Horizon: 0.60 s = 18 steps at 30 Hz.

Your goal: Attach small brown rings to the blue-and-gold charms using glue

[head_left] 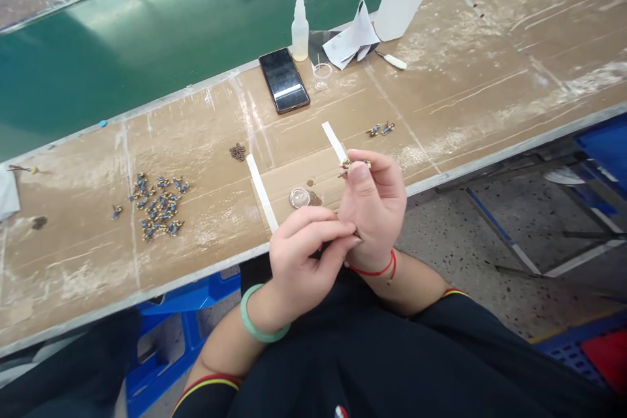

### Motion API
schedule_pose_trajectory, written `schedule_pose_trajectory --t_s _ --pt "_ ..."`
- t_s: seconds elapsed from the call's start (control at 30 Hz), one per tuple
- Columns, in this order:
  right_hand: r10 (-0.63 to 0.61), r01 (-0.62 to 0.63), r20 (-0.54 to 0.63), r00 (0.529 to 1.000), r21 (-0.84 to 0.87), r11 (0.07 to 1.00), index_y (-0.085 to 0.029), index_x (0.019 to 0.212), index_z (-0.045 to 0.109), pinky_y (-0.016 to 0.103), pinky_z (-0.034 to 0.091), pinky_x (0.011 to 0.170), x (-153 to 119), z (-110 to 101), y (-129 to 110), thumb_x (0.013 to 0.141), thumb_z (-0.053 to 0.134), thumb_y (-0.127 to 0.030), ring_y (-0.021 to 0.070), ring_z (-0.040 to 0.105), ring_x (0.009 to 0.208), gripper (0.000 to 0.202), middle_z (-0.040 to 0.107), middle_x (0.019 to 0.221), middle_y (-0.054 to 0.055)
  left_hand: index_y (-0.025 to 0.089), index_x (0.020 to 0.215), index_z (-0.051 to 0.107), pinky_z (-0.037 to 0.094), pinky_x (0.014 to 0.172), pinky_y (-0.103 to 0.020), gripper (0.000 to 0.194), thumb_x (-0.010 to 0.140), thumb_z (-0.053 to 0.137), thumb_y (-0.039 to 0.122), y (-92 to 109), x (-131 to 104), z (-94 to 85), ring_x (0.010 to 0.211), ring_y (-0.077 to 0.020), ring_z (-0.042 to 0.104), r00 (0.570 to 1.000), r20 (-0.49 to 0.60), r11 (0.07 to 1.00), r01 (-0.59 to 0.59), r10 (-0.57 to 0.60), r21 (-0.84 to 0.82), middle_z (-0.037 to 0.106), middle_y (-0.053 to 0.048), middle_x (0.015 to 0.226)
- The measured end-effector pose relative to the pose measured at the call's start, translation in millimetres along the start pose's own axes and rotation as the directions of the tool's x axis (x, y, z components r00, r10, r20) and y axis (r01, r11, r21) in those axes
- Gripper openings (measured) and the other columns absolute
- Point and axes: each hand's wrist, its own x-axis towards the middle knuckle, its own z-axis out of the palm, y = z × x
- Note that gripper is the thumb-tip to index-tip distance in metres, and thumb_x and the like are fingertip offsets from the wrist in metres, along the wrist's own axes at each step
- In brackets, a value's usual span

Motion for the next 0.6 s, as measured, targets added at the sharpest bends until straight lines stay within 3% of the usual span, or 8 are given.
schedule_pose_trajectory --t_s 0.1,0.23,0.47,0.53,0.6 --pt "0.048 -0.048 -0.013 0.999 0.000 0.999 -0.032 0.108 0.076 0.032 0.058 0.072 0.3 -1.0 0.1 0.109 0.071 -0.050 0.0153 0.068 0.082 0.018 0.071 0.094 0.001 0.020 0.103 0.081 0.067 0.076 -0.024 0.006 0.102 0.080 0.014 1.7 -2.6 -0.2 0.085 -0.0157 0.080 0.999 0.008 0.999 -0.042 0.042 0.018 0.083 -0.004 0.096" --pt "0.088 -0.088 0.011 0.996 -0.015 0.996 -0.032 0.107 0.074 0.033 0.059 0.075 -1.0 -3.3 -1.2 0.109 0.069 -0.053 0.0153 0.068 0.082 0.023 0.069 0.094 0.001 0.019 0.101 0.081 0.067 0.074 -0.023 0.003 0.103 0.080 0.017 -3.7 3.8 -7.2 0.082 -0.0151 0.080 0.992 0.119 0.997 -0.042 0.049 -0.064 0.085 -0.005 0.097" --pt "0.232 -0.234 0.032 0.972 0.072 0.970 -0.034 0.103 0.079 0.031 0.058 0.079 -3.5 -6.8 -9.0 0.102 0.080 -0.053 0.0148 0.069 0.087 0.019 0.071 0.093 -0.001 0.019 0.097 0.079 0.064 0.074 -0.025 0.008 0.103 0.077 0.014 -18.5 27.8 -18.5 0.081 -0.0159 0.079 0.929 0.295 0.974 -0.200 0.223 -0.106 0.084 -0.005 0.093" --pt "0.272 -0.277 0.060 0.960 0.085 0.957 -0.035 0.102 0.080 0.031 0.060 0.082 -2.7 -7.7 -13.1 0.101 0.082 -0.055 0.0152 0.069 0.089 0.021 0.072 0.094 -0.001 0.021 0.095 0.080 0.062 0.070 -0.025 0.008 0.103 0.080 0.019 -22.7 30.8 -17.7 0.075 -0.0153 0.076 0.929 0.305 0.969 -0.159 0.212 -0.189 0.082 -0.004 0.089" --pt "0.324 -0.339 0.123 0.938 0.137 0.931 -0.036 0.100 0.082 0.031 0.060 0.083 -1.1 -8.7 -15.6 0.096 0.086 -0.060 0.0153 0.069 0.090 0.025 0.073 0.094 -0.001 0.022 0.092 0.081 0.058 0.064 -0.024 0.013 0.102 0.083 0.029 -27.4 29.0 -14.9 0.066 -0.0126 0.069 0.953 0.281 0.926 0.000 0.115 -0.379 0.079 -0.003 0.085"
